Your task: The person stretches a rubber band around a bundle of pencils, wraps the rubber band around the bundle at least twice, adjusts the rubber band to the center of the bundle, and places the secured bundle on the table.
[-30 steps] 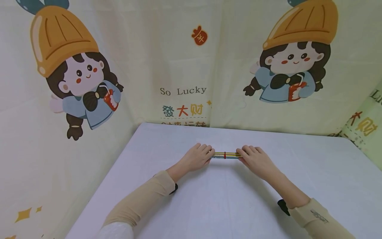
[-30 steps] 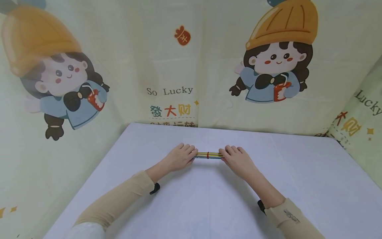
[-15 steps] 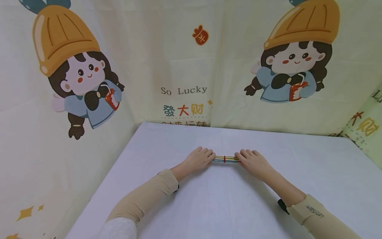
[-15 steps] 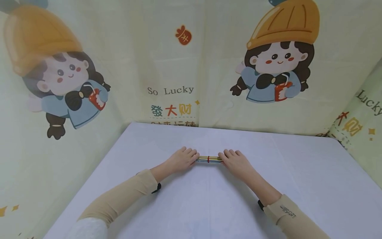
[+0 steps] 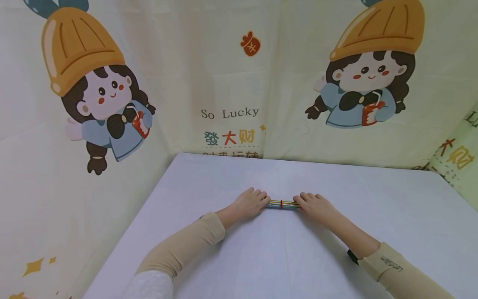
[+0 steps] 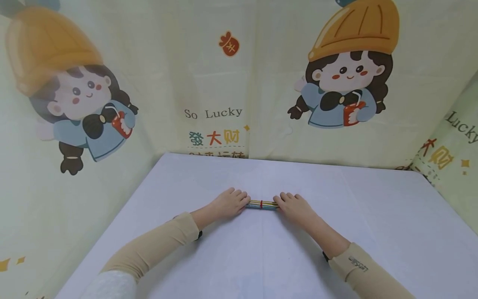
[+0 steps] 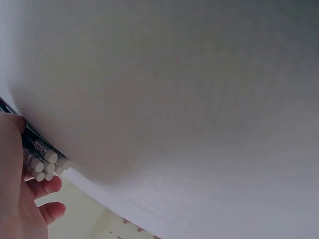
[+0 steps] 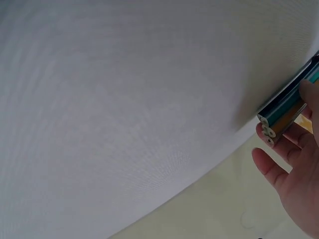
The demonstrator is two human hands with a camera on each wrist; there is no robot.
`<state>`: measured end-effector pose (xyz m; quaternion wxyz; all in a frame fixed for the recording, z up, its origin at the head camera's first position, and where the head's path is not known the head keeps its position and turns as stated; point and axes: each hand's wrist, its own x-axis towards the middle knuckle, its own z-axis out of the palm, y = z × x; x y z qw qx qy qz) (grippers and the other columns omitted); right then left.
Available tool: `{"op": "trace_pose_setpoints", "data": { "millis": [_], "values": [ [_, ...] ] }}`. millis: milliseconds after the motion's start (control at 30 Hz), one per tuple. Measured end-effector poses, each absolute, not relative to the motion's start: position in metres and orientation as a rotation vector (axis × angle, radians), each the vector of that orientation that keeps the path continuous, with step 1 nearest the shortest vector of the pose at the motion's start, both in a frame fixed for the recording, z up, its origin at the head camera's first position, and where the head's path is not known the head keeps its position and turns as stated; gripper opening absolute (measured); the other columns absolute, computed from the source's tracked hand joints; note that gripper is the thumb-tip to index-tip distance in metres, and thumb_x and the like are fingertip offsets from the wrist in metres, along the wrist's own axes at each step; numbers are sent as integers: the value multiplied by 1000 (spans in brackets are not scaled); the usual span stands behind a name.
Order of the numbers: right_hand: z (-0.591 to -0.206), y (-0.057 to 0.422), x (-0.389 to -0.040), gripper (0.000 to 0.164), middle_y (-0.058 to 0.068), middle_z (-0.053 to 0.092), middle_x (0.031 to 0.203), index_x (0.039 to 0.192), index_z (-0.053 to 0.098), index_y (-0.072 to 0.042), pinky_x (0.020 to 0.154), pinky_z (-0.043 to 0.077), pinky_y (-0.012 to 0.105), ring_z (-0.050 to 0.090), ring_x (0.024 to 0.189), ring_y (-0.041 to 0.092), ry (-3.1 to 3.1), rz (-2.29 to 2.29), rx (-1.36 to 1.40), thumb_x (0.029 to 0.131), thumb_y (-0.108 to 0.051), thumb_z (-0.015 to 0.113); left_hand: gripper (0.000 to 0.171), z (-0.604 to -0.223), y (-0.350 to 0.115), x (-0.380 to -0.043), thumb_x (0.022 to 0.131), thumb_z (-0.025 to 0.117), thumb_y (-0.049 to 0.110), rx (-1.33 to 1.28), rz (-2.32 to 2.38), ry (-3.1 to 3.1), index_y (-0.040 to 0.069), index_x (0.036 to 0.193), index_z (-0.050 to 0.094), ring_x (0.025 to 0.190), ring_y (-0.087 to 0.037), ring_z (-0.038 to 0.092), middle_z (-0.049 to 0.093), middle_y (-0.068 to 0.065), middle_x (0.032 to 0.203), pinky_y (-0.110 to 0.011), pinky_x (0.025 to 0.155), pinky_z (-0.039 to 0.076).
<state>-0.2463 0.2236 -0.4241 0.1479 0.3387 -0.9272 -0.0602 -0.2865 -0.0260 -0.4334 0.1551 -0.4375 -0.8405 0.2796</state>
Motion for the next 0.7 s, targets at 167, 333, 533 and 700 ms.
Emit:
{"op": "trace_pose_setpoints", "data": {
  "millis": [167, 333, 533, 700],
  "values": [
    [-424, 222, -247, 24, 2, 45, 81, 100, 48, -10, 58, 40, 32, 49, 73, 20, -2713, -137, 978, 84, -16, 65, 29, -434, -26, -286, 99, 31, 37, -1259, 789, -2483, 21, 121, 42, 91, -8, 48, 48, 6, 110, -24, 75, 36],
    [-427, 222, -247, 24, 3, 46, 81, 100, 49, -10, 58, 41, 31, 49, 72, 20, -2709, -147, 961, 83, -17, 65, 30, -434, -26, -284, 99, 29, 37, -1252, 798, -2509, 22, 122, 41, 94, -8, 48, 48, 6, 112, -24, 77, 36],
    [-427, 223, -247, 26, 3, 48, 84, 103, 50, -10, 60, 42, 32, 50, 74, 20, -2725, -163, 949, 83, -17, 66, 31, -433, -25, -284, 98, 31, 38, -1229, 774, -2530, 22, 122, 41, 96, -8, 48, 48, 6, 113, -25, 79, 36],
    [-425, 224, -246, 30, 3, 49, 85, 103, 50, -10, 60, 43, 33, 51, 75, 21, -2698, -154, 952, 80, -18, 69, 34, -433, -24, -285, 97, 32, 39, -1219, 757, -2564, 21, 126, 40, 99, -9, 47, 48, 5, 116, -27, 82, 36]
  ]
}}
